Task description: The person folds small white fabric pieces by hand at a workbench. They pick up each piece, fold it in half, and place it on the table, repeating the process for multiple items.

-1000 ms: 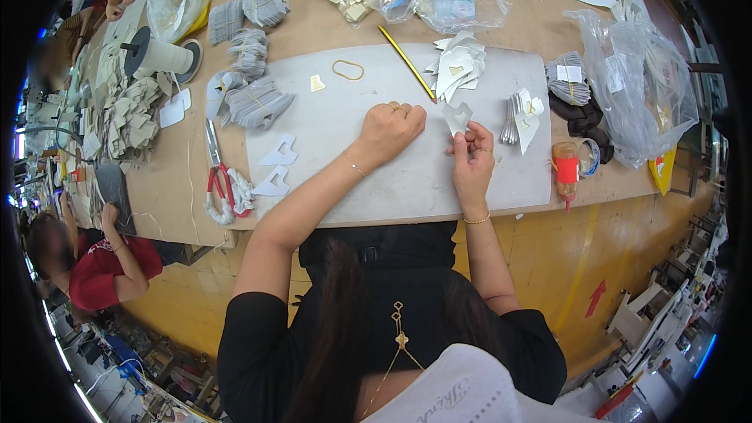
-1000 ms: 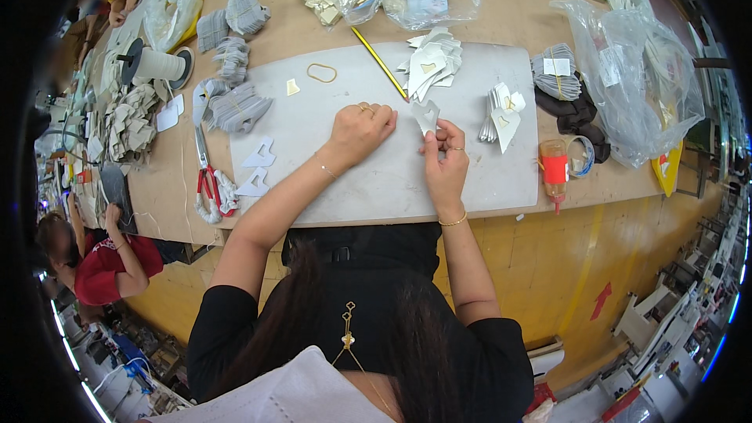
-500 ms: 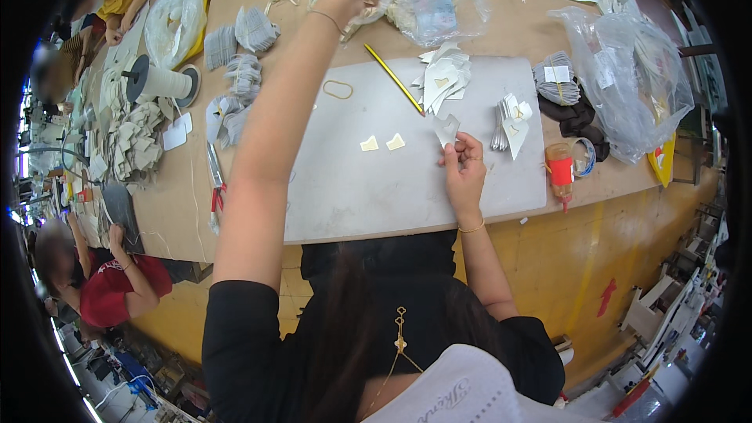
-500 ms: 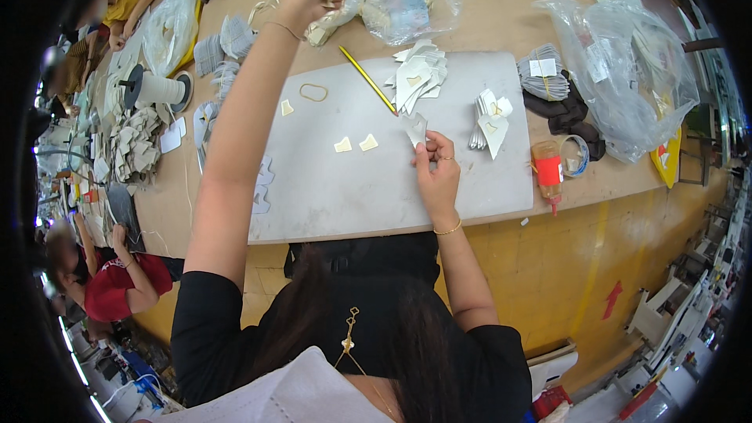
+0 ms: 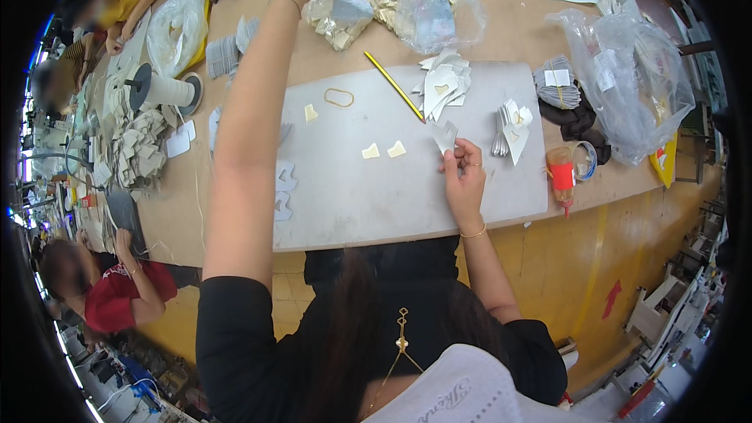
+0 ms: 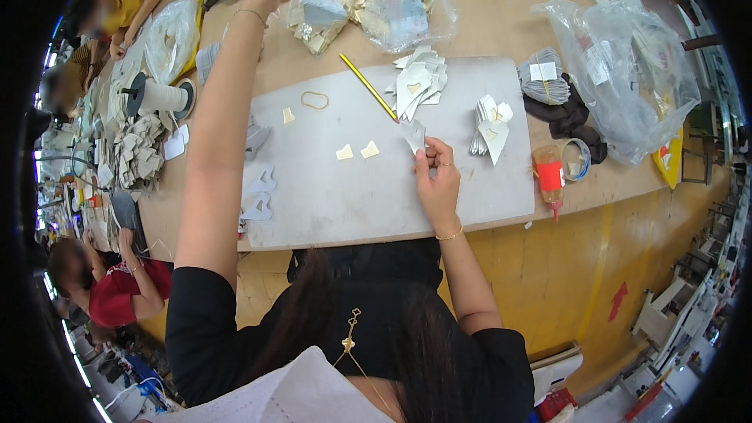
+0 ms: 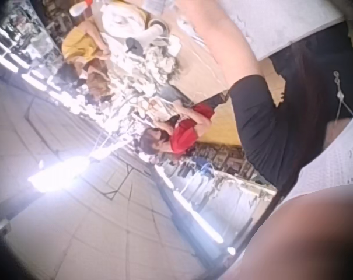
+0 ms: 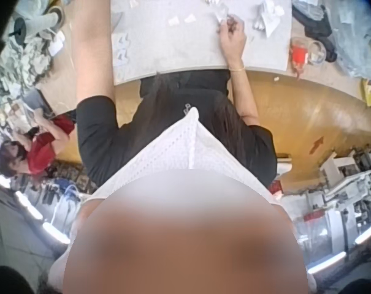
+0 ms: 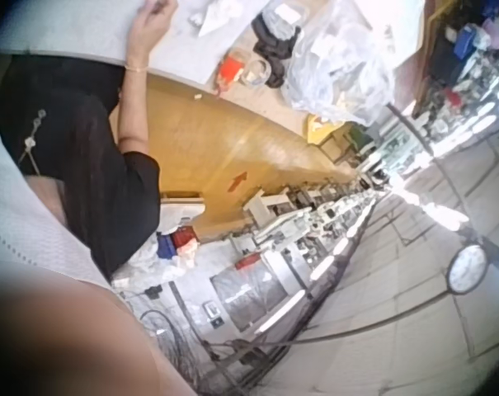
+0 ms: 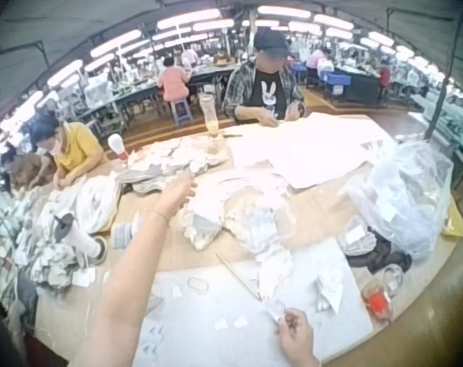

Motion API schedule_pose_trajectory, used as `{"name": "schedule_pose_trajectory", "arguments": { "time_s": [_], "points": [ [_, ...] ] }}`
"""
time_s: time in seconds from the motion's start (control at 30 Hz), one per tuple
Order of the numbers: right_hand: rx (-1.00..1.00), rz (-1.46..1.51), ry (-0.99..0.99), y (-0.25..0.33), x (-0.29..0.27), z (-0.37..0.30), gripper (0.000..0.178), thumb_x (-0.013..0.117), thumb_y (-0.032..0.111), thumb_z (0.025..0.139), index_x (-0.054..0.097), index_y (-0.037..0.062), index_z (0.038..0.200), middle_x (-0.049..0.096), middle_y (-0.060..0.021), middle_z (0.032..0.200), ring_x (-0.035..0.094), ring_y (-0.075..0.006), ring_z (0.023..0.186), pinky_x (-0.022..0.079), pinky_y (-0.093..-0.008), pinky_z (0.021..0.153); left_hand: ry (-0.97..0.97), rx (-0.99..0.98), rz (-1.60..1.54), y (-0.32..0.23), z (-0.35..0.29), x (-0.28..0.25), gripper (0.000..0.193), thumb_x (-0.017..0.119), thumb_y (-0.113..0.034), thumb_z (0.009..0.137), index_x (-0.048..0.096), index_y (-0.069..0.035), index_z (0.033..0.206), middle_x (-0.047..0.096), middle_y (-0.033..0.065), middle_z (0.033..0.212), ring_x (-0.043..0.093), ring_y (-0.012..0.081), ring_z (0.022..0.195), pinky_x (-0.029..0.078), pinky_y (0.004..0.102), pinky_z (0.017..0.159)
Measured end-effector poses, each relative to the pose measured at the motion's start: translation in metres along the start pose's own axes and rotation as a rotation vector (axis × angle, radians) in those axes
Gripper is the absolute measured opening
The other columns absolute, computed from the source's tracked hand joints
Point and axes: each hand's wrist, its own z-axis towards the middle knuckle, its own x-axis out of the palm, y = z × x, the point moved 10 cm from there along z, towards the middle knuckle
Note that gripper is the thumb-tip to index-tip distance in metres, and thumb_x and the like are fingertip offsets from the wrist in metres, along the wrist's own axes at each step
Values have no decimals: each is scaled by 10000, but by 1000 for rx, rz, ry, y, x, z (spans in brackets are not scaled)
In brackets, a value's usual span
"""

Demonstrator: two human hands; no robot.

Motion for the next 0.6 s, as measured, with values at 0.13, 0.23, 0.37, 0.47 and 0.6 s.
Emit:
{"name": "schedule_pose_trajectory", "arguments": {
  "time_s": [0.13, 0.23, 0.37, 0.47, 0.6],
  "points": [
    [64, 57, 13, -9, 1, -3, 270, 590, 76, 982, 504, -17, 1220, 614, -63, 876, 597, -100, 718, 501, -239, 667, -453, 671, 169, -87, -112, -19, 344, 617, -349, 899, 714, -24, 951, 710, 208, 893, 688, 320, 812, 530, 425, 666],
    [73, 89, 32, -11, 2, -3, 277, 589, 81, 985, 498, -18, 1227, 619, -71, 909, 591, -96, 734, 505, -233, 678, -61, 617, 361, -59, -222, 33, 291, 729, -271, 878, 666, -61, 1070, 641, 75, 878, 604, 219, 866, 485, 333, 724],
    [39, 42, 42, -8, 3, -1, 271, 595, 84, 984, 506, -16, 1220, 630, -73, 913, 592, -95, 734, 505, -230, 672, 358, 383, 484, 9, -314, 83, 355, 779, -143, 788, 641, -19, 1091, 592, 150, 1045, 590, 328, 949, 490, 405, 841],
    [57, 30, 48, -8, 3, -1, 270, 600, 90, 984, 512, -13, 1217, 635, -73, 912, 592, -94, 731, 505, -231, 675, 283, 263, 463, 38, -332, 84, 313, 770, -92, 776, 633, -10, 1045, 585, 160, 1078, 589, 333, 967, 487, 400, 853],
    [56, 59, 32, -7, 3, -1, 272, 601, 92, 984, 511, -11, 1219, 634, -72, 908, 592, -95, 739, 505, -230, 680, 246, 179, 378, 51, -337, 85, 273, 765, -71, 775, 623, -7, 999, 617, 152, 1000, 608, 319, 944, 491, 390, 827]
  ]
}}
